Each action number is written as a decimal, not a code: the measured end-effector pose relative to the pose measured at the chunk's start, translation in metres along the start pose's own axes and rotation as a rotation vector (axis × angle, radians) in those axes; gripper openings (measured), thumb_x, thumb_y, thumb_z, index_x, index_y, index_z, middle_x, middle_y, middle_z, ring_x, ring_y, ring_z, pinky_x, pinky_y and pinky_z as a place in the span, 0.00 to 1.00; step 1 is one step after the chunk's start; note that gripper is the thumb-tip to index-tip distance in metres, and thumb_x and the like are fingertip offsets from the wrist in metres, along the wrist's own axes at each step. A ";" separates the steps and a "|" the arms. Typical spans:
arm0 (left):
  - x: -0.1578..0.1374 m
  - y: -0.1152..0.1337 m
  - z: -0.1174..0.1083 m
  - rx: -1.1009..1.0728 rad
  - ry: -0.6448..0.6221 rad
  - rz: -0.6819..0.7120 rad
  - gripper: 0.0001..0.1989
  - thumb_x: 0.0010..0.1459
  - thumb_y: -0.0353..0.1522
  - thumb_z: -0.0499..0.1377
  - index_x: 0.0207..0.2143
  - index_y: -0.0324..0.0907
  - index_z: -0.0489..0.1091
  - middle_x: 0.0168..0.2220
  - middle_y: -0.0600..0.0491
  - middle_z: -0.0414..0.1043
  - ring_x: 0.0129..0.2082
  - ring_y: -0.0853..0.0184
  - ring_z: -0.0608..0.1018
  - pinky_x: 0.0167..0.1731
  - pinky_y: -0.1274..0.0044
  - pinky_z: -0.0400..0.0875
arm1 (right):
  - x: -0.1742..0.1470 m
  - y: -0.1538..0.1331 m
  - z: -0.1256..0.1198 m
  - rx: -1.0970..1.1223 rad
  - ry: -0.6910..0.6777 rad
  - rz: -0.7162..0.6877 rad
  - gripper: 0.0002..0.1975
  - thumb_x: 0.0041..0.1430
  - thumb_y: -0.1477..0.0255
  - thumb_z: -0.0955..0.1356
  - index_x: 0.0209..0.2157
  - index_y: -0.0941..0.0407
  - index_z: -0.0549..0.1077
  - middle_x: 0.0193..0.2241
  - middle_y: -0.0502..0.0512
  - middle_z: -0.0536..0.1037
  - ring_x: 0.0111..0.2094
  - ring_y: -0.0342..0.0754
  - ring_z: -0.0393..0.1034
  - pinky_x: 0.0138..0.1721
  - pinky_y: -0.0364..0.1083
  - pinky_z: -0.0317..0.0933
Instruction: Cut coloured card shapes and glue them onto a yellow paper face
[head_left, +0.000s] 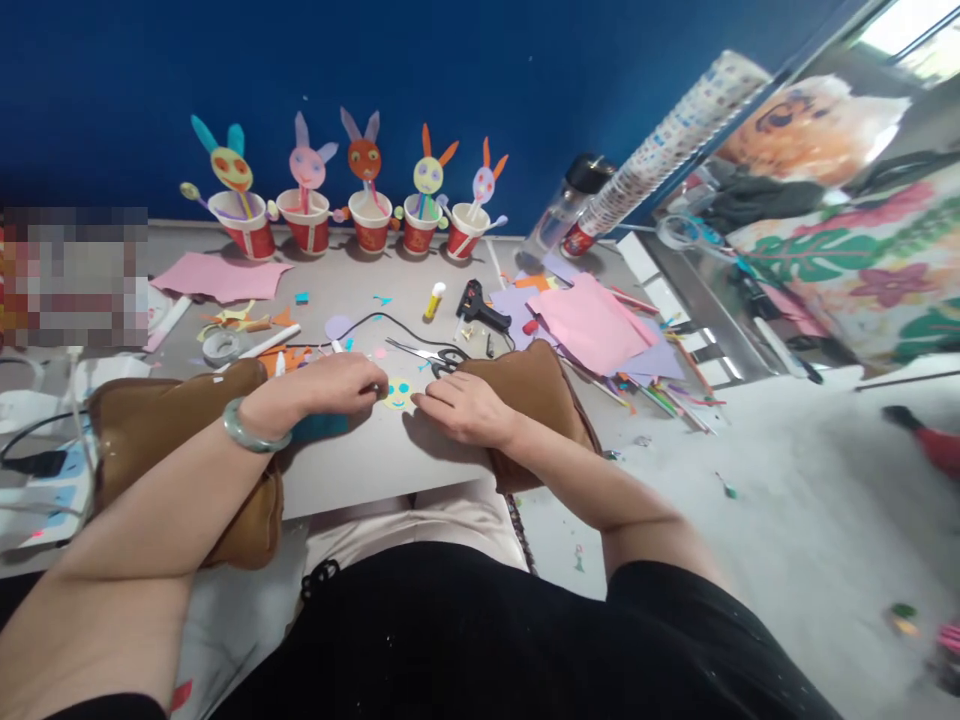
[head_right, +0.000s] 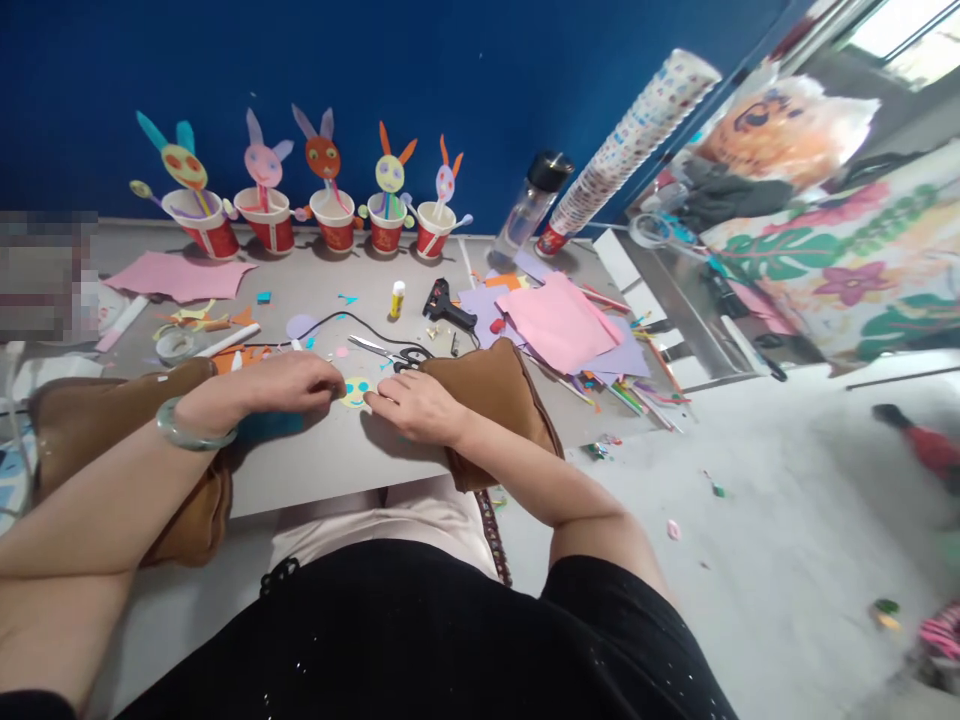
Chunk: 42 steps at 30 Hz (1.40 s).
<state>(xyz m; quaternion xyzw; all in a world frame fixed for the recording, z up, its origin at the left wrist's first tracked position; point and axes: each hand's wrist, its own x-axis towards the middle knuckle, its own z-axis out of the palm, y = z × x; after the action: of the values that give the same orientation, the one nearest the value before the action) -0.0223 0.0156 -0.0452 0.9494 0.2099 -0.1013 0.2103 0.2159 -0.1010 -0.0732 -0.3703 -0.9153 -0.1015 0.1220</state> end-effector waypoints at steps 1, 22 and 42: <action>0.000 0.000 0.000 0.000 -0.005 0.002 0.16 0.56 0.30 0.53 0.40 0.44 0.80 0.37 0.49 0.81 0.36 0.62 0.79 0.34 0.74 0.64 | -0.006 0.002 -0.008 -0.012 0.026 0.036 0.14 0.69 0.73 0.62 0.49 0.56 0.77 0.35 0.56 0.79 0.34 0.48 0.69 0.38 0.47 0.59; -0.004 -0.006 -0.008 -0.233 0.243 0.024 0.14 0.62 0.36 0.55 0.33 0.40 0.78 0.26 0.53 0.76 0.26 0.71 0.71 0.30 0.78 0.59 | -0.127 0.119 -0.043 -0.302 -0.359 1.265 0.17 0.65 0.71 0.62 0.39 0.62 0.81 0.37 0.71 0.81 0.38 0.58 0.72 0.41 0.52 0.56; 0.003 0.022 -0.006 -1.816 0.180 0.051 0.32 0.55 0.61 0.58 0.30 0.38 0.71 0.26 0.51 0.72 0.24 0.69 0.75 0.26 0.77 0.72 | -0.078 -0.043 -0.076 -0.420 0.474 0.120 0.10 0.61 0.77 0.70 0.42 0.49 0.78 0.41 0.50 0.85 0.39 0.46 0.74 0.44 0.49 0.60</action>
<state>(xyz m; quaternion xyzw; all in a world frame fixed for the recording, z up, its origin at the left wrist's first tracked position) -0.0098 0.0014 -0.0328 0.4277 0.2033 0.1818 0.8618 0.2512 -0.2032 -0.0284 -0.4067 -0.7969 -0.3642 0.2587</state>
